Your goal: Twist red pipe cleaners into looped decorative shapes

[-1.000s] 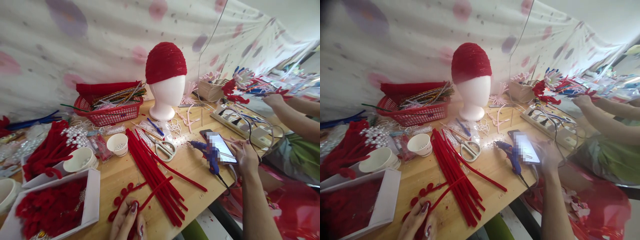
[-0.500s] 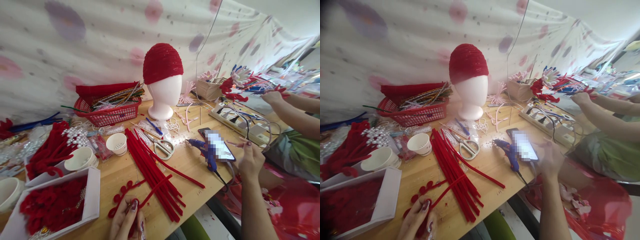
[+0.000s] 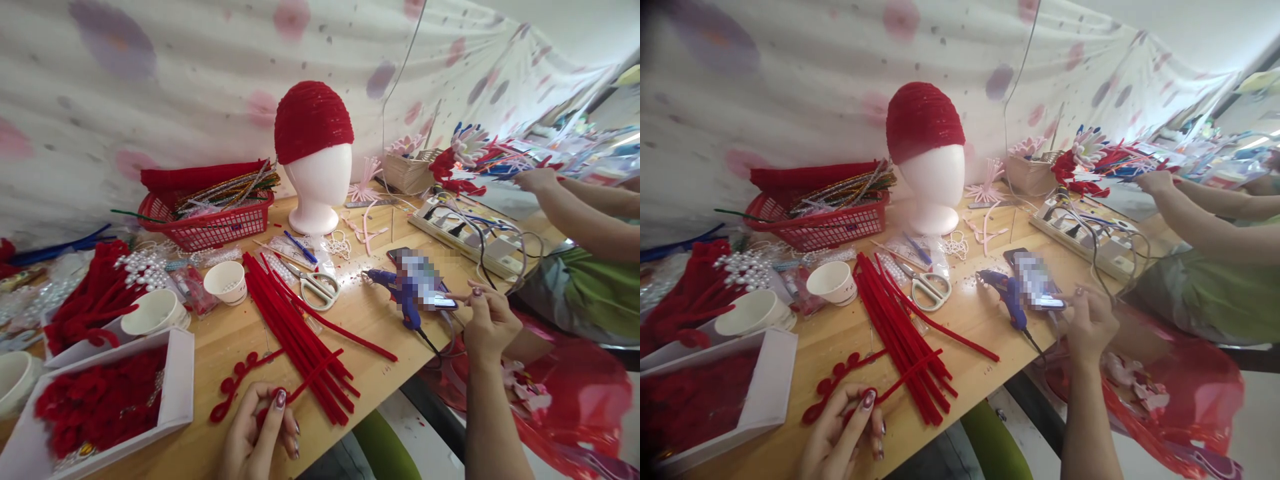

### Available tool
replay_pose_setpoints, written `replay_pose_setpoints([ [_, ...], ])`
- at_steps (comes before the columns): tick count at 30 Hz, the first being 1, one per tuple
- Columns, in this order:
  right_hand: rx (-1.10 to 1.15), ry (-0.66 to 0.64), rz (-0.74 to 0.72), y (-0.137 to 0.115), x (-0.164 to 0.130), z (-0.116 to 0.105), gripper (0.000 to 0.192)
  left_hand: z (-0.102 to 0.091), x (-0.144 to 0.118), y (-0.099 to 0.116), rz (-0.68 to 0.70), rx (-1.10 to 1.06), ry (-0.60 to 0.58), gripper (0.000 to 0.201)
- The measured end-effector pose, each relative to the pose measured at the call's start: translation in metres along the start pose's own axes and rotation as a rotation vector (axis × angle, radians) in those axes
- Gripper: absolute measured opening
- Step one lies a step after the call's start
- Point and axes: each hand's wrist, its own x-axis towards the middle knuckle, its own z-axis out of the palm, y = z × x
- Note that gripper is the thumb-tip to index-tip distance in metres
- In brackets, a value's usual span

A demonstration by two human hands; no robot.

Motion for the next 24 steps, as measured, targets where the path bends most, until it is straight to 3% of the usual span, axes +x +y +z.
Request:
replay_pose_setpoints([
  [5,-0.077,-0.083,-0.123,-0.008,-0.008,-0.008,0.034,0.0,-0.001,-0.001,0.037,0.045,0.002,0.041],
  [12,-0.066,-0.12,-0.149,-0.015,-0.011,-0.009,0.035,-0.003,-0.002,-0.003,0.073,0.091,-0.006,0.037],
  [18,-0.157,-0.331,-0.268,-0.027,-0.013,-0.003,0.033,-0.003,-0.004,0.0,0.074,0.096,-0.017,0.033],
  [24,-0.178,-0.26,-0.216,-0.031,-0.015,-0.007,0.038,-0.005,-0.003,-0.001,0.085,0.109,-0.025,0.032],
])
